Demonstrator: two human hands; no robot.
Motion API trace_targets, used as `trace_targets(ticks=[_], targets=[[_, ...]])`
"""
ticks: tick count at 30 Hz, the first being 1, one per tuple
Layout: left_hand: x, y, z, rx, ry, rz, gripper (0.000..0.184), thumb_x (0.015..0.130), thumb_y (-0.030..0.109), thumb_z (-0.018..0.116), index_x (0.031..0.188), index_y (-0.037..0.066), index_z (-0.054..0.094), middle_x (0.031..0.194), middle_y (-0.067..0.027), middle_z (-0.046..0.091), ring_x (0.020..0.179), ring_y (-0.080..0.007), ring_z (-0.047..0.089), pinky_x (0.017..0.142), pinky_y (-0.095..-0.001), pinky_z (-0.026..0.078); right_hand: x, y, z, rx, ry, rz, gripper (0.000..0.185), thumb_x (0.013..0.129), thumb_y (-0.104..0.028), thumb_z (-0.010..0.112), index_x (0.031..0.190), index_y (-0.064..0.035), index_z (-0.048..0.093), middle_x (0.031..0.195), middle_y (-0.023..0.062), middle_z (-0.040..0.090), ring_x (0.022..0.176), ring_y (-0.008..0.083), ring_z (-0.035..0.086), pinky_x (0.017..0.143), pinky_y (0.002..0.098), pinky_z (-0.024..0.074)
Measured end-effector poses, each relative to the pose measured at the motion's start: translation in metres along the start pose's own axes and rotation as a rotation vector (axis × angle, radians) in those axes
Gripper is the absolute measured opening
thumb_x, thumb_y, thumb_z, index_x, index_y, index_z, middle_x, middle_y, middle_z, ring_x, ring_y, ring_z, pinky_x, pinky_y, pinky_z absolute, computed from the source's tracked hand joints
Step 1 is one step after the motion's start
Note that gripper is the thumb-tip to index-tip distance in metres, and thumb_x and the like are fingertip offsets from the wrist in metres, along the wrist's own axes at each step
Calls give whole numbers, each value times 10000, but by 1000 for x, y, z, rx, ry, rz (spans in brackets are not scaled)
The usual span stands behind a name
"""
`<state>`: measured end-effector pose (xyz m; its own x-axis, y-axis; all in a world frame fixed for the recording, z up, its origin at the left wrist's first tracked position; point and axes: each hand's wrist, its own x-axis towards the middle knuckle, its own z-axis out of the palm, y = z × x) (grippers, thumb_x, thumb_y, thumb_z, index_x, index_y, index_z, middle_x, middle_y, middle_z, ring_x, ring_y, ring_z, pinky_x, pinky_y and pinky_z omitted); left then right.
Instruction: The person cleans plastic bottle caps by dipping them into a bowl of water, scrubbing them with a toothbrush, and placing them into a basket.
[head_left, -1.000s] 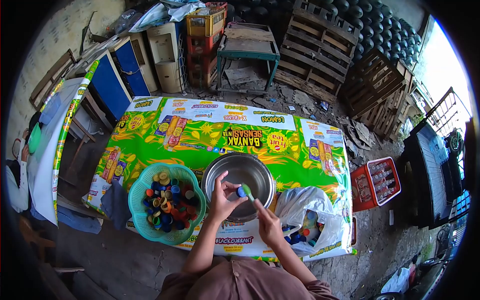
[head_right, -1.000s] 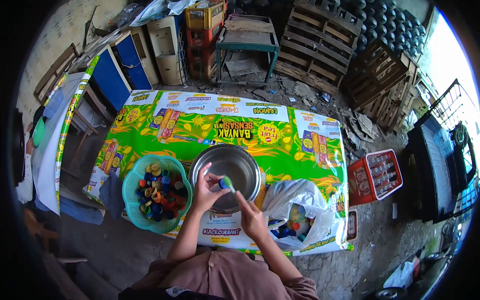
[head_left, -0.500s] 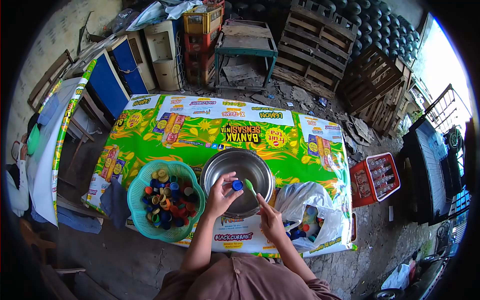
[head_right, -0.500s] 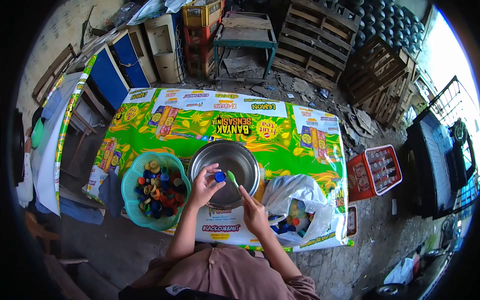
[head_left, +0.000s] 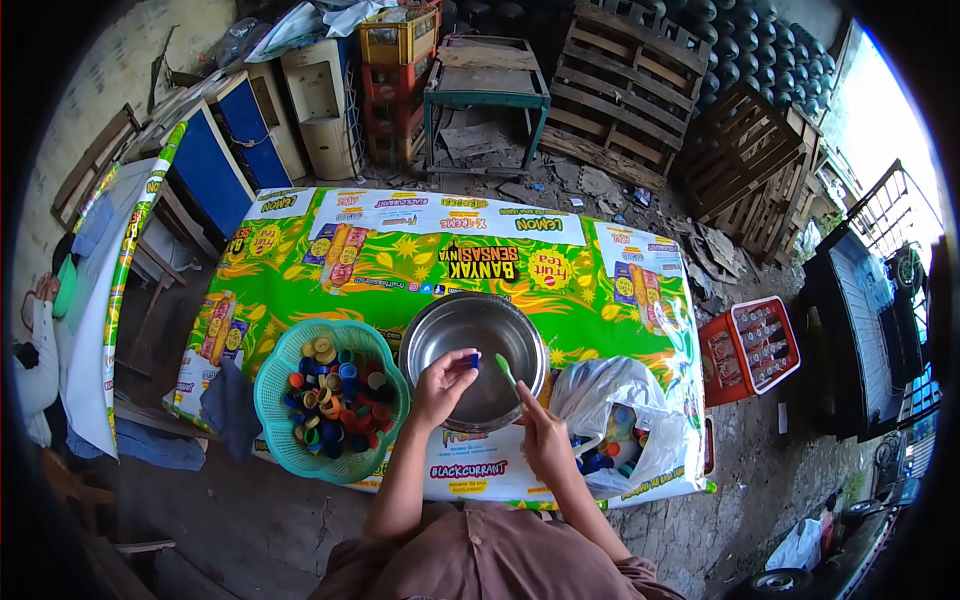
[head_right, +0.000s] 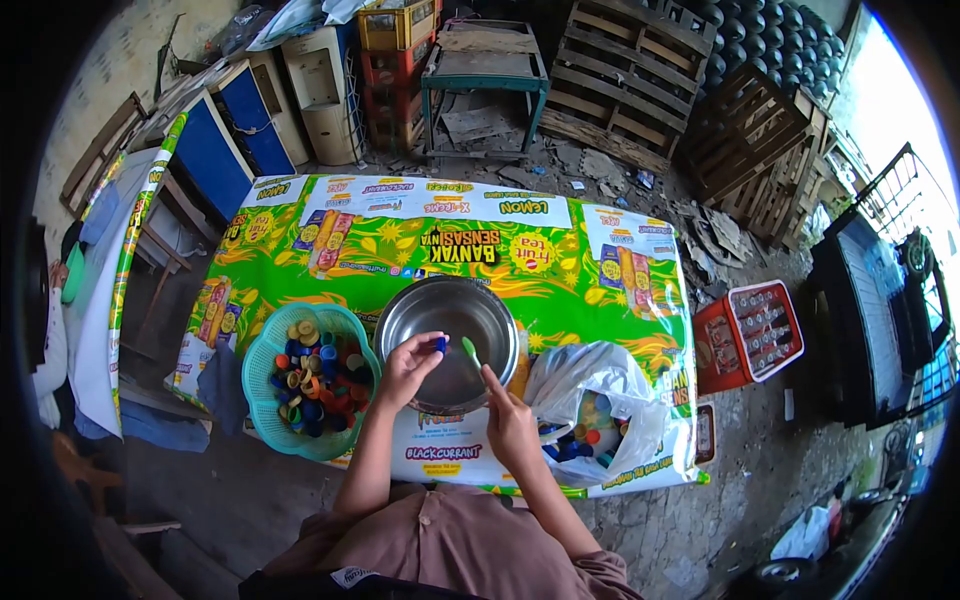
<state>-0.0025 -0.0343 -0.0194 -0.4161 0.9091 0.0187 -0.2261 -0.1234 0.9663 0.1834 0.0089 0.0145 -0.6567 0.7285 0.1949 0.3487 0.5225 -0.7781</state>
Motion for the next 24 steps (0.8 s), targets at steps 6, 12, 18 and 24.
trace_targets(ticks=[6, 12, 18, 24], targets=[[-3, -2, -3, -126, 32, -72, 305, 829, 29, 539, 1121, -21, 466, 1044, -100, 560, 974, -145, 552, 837, -250, 468, 1, -4, 12, 58, -35, -22, 454, 826, 22, 447, 1258, -113, 421, 830, 250, 582, 743, 343, 607, 656, 308, 460], [-10, 6, -4, -175, 46, -147, 297, 878, 97, 483, 1150, -15, 445, 1085, -103, 547, 987, -182, 556, 829, -254, 479, 5, 2, 28, 185, 15, -63, 451, 827, 30, 440, 1257, -106, 416, 902, 250, 580, 769, 352, 603, 667, 291, 457], [-6, 2, -6, -101, 65, -146, 285, 897, 139, 456, 1132, -21, 458, 1077, -111, 553, 965, -183, 568, 823, -254, 482, 13, 1, 33, 170, 6, 34, 463, 832, -4, 457, 1274, -129, 398, 807, 242, 578, 727, 364, 596, 657, 371, 465], [-6, -3, -7, -140, 132, -197, 270, 907, 176, 443, 1089, -19, 485, 1042, -112, 573, 937, -146, 568, 824, -263, 472, 18, -1, 33, 180, 68, -1, 461, 835, -6, 452, 1276, -129, 397, 840, 229, 586, 741, 362, 601, 673, 373, 464]])
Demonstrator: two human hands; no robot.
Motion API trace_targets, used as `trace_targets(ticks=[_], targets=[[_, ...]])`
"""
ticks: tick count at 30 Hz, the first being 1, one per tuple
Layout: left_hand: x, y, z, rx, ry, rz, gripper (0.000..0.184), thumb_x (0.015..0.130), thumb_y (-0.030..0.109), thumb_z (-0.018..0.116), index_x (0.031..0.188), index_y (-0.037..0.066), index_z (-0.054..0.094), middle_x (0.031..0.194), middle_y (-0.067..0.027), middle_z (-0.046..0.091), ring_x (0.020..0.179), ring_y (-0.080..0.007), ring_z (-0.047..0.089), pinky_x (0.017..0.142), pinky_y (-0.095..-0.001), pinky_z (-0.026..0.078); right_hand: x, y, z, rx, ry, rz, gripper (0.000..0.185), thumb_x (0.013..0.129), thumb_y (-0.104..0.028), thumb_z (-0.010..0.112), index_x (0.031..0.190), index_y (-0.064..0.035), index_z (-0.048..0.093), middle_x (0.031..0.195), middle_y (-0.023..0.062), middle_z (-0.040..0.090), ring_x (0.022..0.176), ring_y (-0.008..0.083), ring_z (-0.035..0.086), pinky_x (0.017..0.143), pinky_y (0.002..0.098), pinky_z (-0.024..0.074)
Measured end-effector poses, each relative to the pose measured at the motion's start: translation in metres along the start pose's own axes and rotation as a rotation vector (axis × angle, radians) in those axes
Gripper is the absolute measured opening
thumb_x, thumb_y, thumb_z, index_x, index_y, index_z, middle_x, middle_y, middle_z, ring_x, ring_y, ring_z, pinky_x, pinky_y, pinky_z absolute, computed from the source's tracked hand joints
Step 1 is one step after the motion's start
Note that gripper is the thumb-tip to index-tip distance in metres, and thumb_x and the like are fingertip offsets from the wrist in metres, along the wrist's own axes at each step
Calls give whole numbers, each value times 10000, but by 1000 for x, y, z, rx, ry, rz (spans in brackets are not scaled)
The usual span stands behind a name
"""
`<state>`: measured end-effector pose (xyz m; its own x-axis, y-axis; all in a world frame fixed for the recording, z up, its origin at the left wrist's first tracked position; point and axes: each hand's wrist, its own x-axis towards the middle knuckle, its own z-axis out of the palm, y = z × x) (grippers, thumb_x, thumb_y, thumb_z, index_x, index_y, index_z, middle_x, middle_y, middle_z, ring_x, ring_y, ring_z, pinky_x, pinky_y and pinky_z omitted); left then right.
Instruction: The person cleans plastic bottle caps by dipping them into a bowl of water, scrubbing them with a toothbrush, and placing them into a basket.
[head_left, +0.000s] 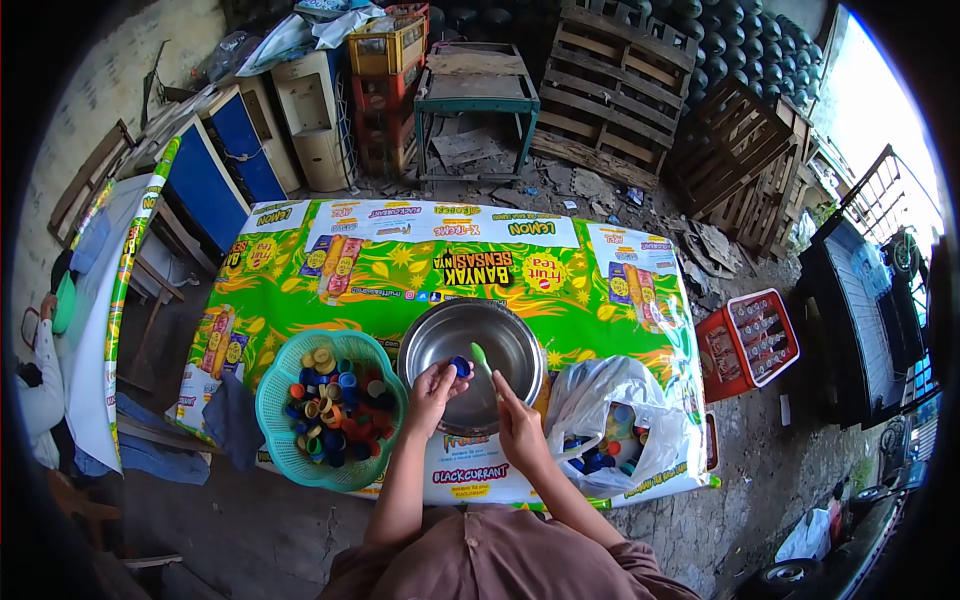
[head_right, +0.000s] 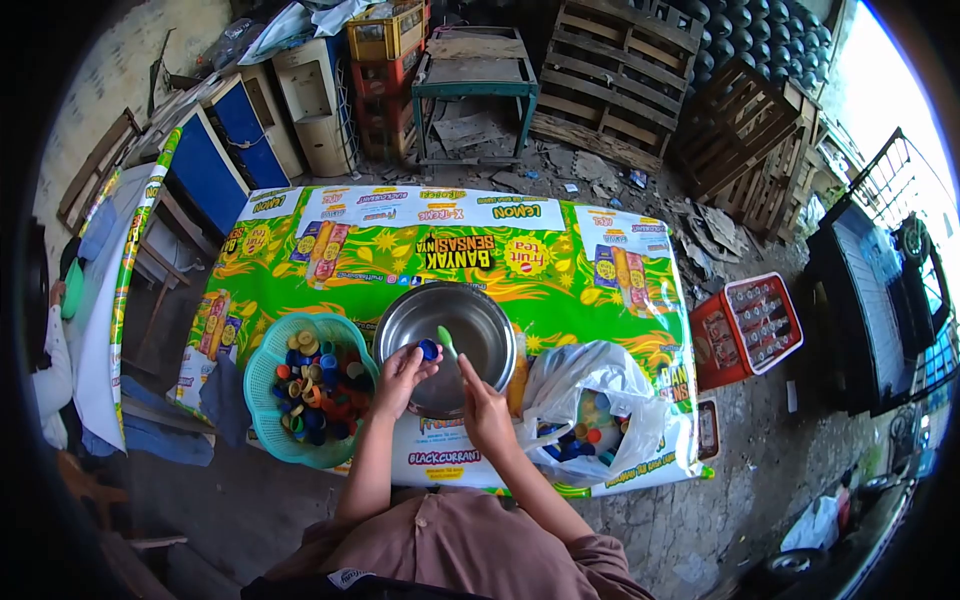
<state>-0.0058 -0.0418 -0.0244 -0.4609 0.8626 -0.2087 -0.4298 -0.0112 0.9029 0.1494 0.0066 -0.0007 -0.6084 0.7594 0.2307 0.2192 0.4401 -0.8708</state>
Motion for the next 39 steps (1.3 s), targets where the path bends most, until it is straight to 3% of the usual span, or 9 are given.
trace_targets(ticks=[8, 14, 16, 22, 24, 25, 33, 36, 39], targets=[[5, -5, 0, -156, -75, 12, 263, 915, 182, 422, 1072, -17, 493, 1045, -135, 568, 908, -148, 567, 837, -271, 467, -6, 1, -1, 9, -33, -87, 467, 835, -5, 452, 1281, -129, 389, 822, 243, 579, 738, 354, 604, 678, 354, 463], [4, -5, 4, -185, -96, -10, 251, 913, 165, 427, 1074, -19, 484, 1044, -136, 565, 923, -155, 564, 846, -278, 465, -1, 1, -3, 0, -46, 87, 503, 828, 15, 433, 1299, -144, 358, 868, 240, 579, 798, 371, 593, 696, 380, 464], [1, -1, 8, -227, -82, -4, 243, 911, 161, 429, 1077, -7, 486, 1049, -135, 564, 927, -152, 563, 847, -280, 465, -5, 3, 0, -32, -113, -55, 516, 825, 20, 433, 1304, -151, 348, 877, 246, 576, 788, 374, 591, 686, 376, 463], [4, -12, -3, -257, -107, -25, 237, 909, 162, 435, 1086, 14, 490, 1067, -124, 555, 934, -151, 556, 851, -276, 460, -5, 0, -4, 14, -112, 98, 464, 835, 28, 413, 1279, -106, 386, 933, 269, 568, 844, 359, 595, 733, 329, 456], [9, -10, -2, -304, -129, 2, 239, 908, 161, 438, 1087, 12, 489, 1069, -122, 554, 935, -152, 556, 850, -273, 459, -10, 2, 3, -8, -115, 6, 477, 828, 44, 415, 1280, -105, 383, 945, 269, 567, 834, 342, 602, 723, 310, 456], [9, -10, -1, -263, -94, -19, 239, 906, 157, 441, 1090, 11, 488, 1067, -119, 555, 943, -151, 553, 855, -272, 457, -7, 10, 6, 1, -4, -77, 472, 846, -4, 432, 1295, -138, 369, 792, 239, 566, 726, 372, 585, 680, 378, 456], [1, 1, 4, -82, -55, -3, 253, 903, 121, 435, 1124, 1, 467, 1099, -108, 536, 1003, -160, 533, 885, -278, 445, -11, 6, 7, 0, 18, -5, 482, 837, -13, 433, 1295, -149, 369, 809, 237, 568, 748, 384, 577, 683, 394, 451], [4, -2, 0, -210, -120, -54, 247, 901, 137, 447, 1102, -5, 471, 1079, -104, 545, 1005, -162, 536, 884, -281, 449, -8, -2, 8, 4, -20, -26, 470, 827, 37, 421, 1274, -107, 391, 872, 268, 571, 777, 365, 592, 694, 316, 456], [-1, 6, -1, -54, -112, -41, 247, 903, 157, 450, 1092, 1, 478, 1050, -106, 558, 980, -149, 542, 868, -282, 451, 1, 5, 1, -74, 48, 61, 453, 839, 12, 424, 1271, -125, 399, 752, 270, 540, 618, 310, 584, 560, 303, 430]])
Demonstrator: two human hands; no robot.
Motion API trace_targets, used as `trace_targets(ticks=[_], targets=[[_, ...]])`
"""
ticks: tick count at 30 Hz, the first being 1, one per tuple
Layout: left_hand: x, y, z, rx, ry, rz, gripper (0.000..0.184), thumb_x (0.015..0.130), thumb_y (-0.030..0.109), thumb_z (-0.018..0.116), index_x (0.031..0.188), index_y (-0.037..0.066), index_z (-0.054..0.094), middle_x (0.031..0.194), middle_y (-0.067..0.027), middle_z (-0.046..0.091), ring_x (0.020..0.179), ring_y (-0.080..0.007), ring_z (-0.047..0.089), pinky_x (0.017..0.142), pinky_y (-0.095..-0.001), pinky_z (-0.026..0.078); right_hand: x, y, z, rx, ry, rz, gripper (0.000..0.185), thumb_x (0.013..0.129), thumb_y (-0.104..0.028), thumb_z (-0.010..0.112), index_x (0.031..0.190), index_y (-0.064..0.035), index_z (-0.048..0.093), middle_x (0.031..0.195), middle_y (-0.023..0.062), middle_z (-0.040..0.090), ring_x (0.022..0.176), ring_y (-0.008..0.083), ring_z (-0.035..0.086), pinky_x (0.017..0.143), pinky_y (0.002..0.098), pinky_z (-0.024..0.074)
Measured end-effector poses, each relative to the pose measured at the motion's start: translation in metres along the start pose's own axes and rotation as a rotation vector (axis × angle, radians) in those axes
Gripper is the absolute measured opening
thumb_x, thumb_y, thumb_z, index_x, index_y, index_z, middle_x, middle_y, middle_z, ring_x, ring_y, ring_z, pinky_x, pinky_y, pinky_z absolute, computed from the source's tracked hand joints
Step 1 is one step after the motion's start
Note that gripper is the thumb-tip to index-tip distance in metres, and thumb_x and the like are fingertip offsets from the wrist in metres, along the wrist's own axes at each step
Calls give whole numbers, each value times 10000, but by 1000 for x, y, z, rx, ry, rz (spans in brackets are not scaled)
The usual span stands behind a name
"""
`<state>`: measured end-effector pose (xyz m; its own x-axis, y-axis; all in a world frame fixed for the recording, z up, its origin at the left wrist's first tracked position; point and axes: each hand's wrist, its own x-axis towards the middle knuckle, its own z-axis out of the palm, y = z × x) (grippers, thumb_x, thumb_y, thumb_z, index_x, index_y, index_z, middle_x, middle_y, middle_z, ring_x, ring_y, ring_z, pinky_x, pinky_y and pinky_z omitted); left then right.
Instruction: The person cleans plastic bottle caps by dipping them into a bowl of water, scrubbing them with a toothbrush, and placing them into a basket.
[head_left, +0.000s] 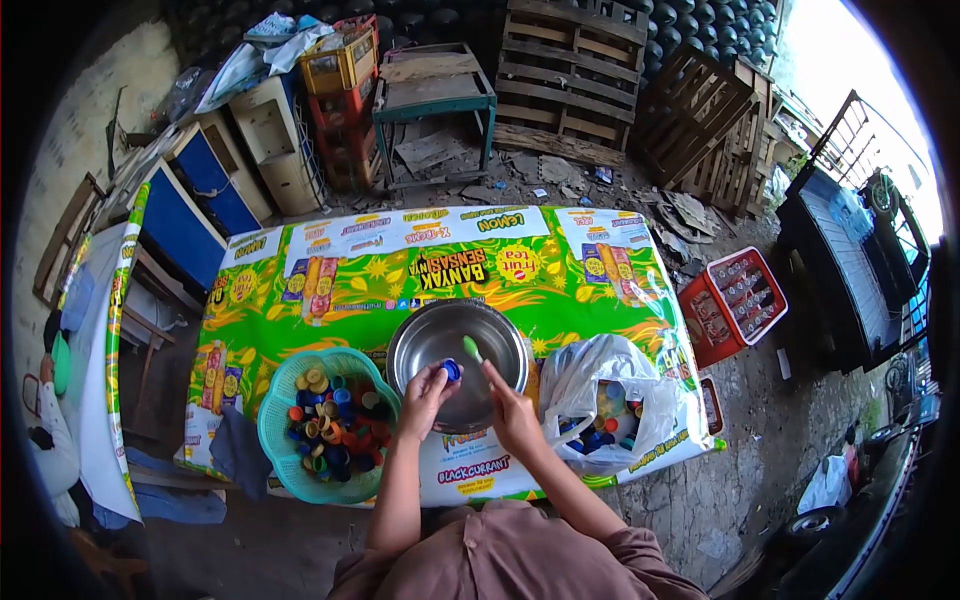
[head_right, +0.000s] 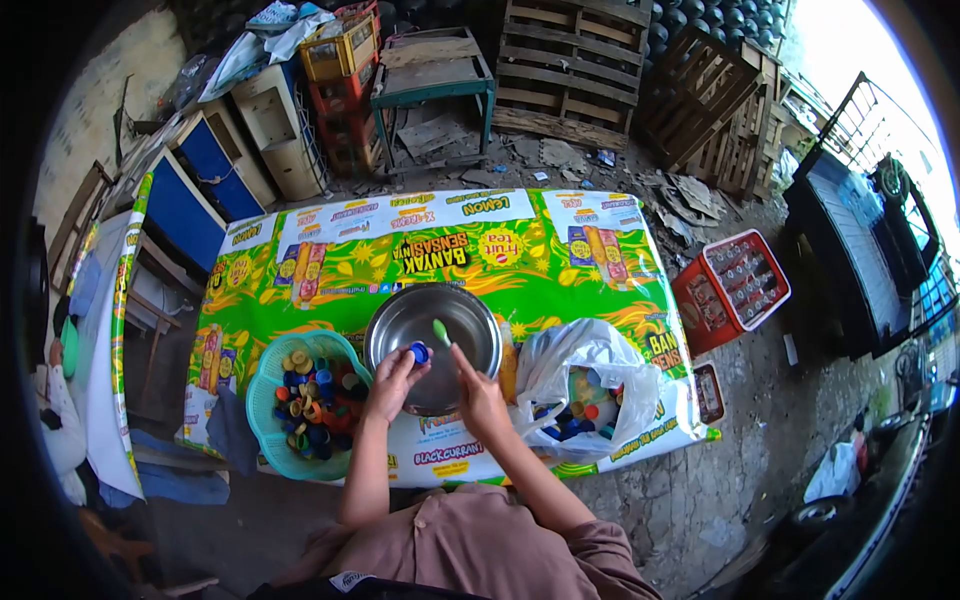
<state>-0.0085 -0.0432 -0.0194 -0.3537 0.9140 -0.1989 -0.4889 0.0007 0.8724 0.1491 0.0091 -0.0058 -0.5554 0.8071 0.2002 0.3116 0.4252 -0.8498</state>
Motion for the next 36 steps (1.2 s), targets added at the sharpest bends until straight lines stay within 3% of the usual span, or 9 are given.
trace_targets(ticks=[4, 10, 14, 15, 17, 20, 25, 27, 36], targets=[[-32, 38, -13, 339, 121, 319, 314, 865, 64, 495, 1165, 15, 415, 1087, -99, 526, 991, -131, 517, 858, -246, 425, 1, -27, -31, 61, -24, -12, 489, 834, 23, 436, 1287, -153, 379, 770, 238, 560, 685, 365, 575, 621, 325, 453], [-115, 84, -67, 470, 328, 553, 275, 848, -6, 470, 1119, 15, 426, 1146, -114, 482, 1057, -160, 480, 920, -283, 359, -29, -24, -71, 85, 95, -157, 476, 811, 65, 409, 1272, -53, 396, 587, 55, 409, 536, 94, 384, 529, 220, 361], [-159, 43, -108, 993, 595, 319, 568, 786, 16, 529, 1293, 25, 274, 1317, -158, 325, 1206, -247, 340, 1000, -327, 258, -52, 4, -116, -85, 191, -182, 396, 864, -28, 406, 1260, -23, 404, 552, 51, 386, 482, 97, 335, 461, 239, 302], [-167, 34, -105, 1288, 678, 309, 663, 762, 25, 554, 1332, 34, 216, 1355, -169, 273, 1242, -273, 291, 1019, -343, 225, -62, -2, -135, -86, 164, 20, 392, 841, 5, 437, 1231, -30, 431, 1051, 223, 562, 778, 278, 590, 715, 299, 441], [-167, 32, -77, 1148, 759, 312, 714, 739, 35, 583, 1342, 48, 200, 1365, -173, 245, 1245, -289, 277, 1013, -374, 231, -76, 21, -161, -205, 352, -35, 385, 848, 0, 424, 1233, -9, 421, 974, 190, 593, 670, 214, 544, 636, 280, 426], [-142, 36, -6, 966, 638, 433, 551, 772, 40, 577, 1267, 43, 334, 1231, -125, 401, 1093, -218, 431, 888, -352, 377, -90, 24, -199, -34, 489, 111, 412, 852, -20, 414, 1261, 14, 372, 695, 73, 501, 494, 85, 359, 446, 237, 311], [-82, -2, 127, 760, -215, 345, 137, 775, 12, 564, 912, 17, 561, 909, -66, 556, 806, -123, 550, 697, -252, 457, -121, 47, -238, -147, 560, 104, 389, 874, -95, 457, 1246, -9, 382, 628, -22, 449, 489, 10, 351, 416, 187, 265], [-62, -38, 173, 805, -476, 185, 143, 788, 41, 566, 926, 5, 571, 847, -67, 581, 782, -127, 575, 699, -255, 466, -133, 52, -252, -149, 555, 153, 380, 808, -26, 526, 1172, 36, 435, 712, 124, 544, 476, 115, 434, 427, 255, 337], [8, -160, 240, 1364, -317, 456, 296, 670, 76, 570, 964, 43, 568, 856, -177, 582, 860, -351, 540, 769, -432, 430, -174, 78, -287, -271, 499, 143, 337, 795, -47, 552, 1102, 64, 469, 732, 174, 566, 533, 226, 525, 507, 320, 414]])
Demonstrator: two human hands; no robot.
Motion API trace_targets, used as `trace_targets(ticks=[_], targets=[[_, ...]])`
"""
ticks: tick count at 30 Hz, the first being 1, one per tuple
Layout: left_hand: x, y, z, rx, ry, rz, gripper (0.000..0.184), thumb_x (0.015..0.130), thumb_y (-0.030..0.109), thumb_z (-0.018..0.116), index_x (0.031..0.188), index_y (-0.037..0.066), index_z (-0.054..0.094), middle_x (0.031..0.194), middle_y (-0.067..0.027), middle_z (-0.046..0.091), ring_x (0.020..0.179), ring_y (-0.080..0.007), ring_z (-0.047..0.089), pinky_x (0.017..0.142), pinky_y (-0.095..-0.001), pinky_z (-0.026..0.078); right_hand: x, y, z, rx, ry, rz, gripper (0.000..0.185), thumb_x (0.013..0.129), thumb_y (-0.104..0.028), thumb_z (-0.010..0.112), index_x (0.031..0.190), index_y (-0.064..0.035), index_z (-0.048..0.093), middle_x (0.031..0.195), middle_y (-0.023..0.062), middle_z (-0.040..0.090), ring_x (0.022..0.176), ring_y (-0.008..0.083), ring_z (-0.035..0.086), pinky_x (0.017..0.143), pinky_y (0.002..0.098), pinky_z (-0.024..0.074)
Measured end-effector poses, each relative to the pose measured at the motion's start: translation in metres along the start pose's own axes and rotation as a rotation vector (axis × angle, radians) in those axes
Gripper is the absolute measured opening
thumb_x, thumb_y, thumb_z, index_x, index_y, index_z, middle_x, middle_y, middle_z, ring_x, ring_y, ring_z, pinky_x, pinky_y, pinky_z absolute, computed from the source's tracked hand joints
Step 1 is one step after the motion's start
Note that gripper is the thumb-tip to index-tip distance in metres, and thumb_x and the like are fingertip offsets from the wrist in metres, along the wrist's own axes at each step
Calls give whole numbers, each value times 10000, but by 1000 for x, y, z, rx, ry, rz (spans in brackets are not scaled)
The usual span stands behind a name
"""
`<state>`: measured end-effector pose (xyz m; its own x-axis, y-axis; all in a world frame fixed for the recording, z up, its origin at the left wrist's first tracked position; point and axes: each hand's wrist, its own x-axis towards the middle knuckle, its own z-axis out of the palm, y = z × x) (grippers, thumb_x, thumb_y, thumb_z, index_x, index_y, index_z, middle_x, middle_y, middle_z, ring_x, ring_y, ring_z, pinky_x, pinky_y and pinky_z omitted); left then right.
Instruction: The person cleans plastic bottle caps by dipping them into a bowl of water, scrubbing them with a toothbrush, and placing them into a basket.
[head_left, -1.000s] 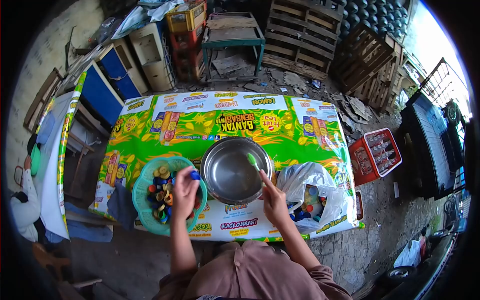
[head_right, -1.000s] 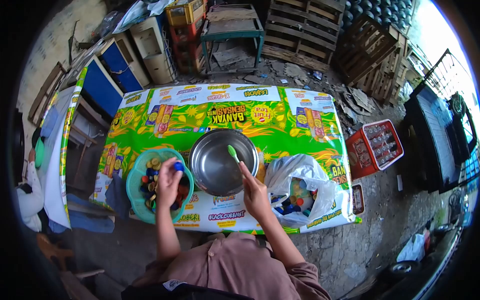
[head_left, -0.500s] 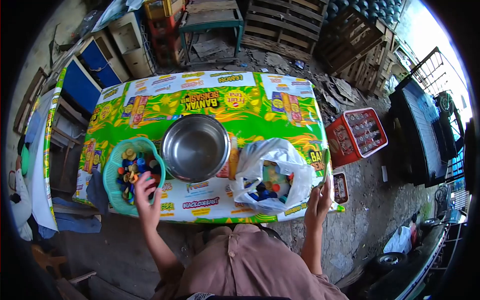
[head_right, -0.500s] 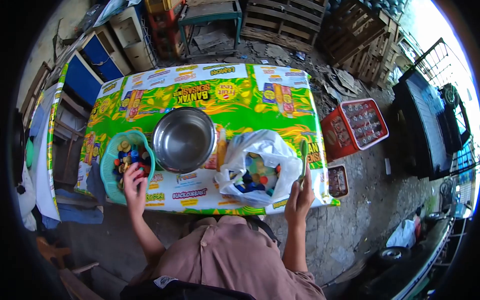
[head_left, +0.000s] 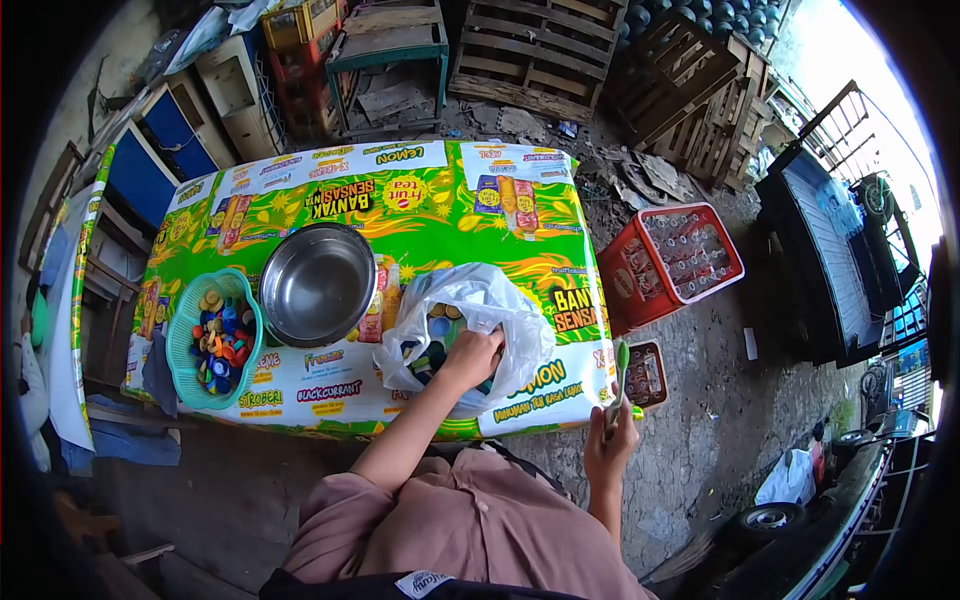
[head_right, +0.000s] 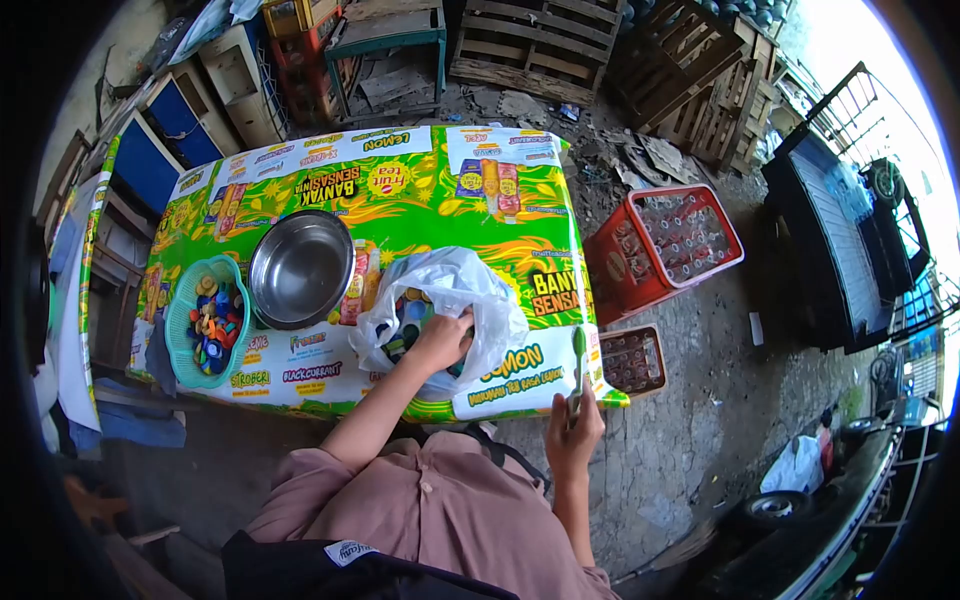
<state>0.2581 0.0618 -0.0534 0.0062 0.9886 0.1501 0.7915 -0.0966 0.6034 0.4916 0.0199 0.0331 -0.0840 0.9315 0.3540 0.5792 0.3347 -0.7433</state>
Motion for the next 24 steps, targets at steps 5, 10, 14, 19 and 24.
trace_targets(ticks=[5, 10, 14, 19, 24], targets=[[5, 2, 10, 180, 121, 169, 308, 668, 116, 577, 932, -41, 552, 1031, -190, 529, 876, -350, 550, 780, -444, 437, 4, 2, -6, -2, -60, -58, 317, 787, -44, 554, 1083, 45, 482, 722, 166, 560, 573, 281, 550, 535, 334, 428], [5, 10, 1, -1, -233, 34, 377, 647, 93, 599, 996, -32, 531, 1081, -201, 494, 983, -352, 502, 854, -386, 419, 9, 1, -1, 10, -94, -73, 307, 777, -31, 563, 1069, 32, 492, 671, 143, 531, 517, 246, 503, 497, 328, 400], [4, 5, 13, -92, -251, 172, 347, 659, 89, 578, 983, -29, 543, 1103, -213, 489, 1002, -362, 486, 897, -385, 384, 12, -2, 7, 0, -96, -100, 303, 777, -33, 565, 1066, 32, 495, 652, 132, 519, 492, 230, 483, 481, 327, 388], [-5, 10, 11, -81, -201, 213, 406, 690, 131, 616, 1059, -1, 511, 1111, -208, 485, 1024, -347, 482, 879, -374, 413, 11, -2, 22, 55, -64, -135, 338, 793, -39, 557, 1124, 0, 501, 557, 12, 414, 438, 69, 336, 416, 237, 277], [-11, -2, -2, -244, -187, 119, 384, 687, 79, 620, 1044, -9, 510, 1000, -184, 517, 945, -319, 501, 811, -367, 405, 6, -6, 31, 61, -63, -109, 344, 790, -29, 558, 1128, -3, 501, 562, 12, 424, 436, 58, 332, 408, 233, 270]])
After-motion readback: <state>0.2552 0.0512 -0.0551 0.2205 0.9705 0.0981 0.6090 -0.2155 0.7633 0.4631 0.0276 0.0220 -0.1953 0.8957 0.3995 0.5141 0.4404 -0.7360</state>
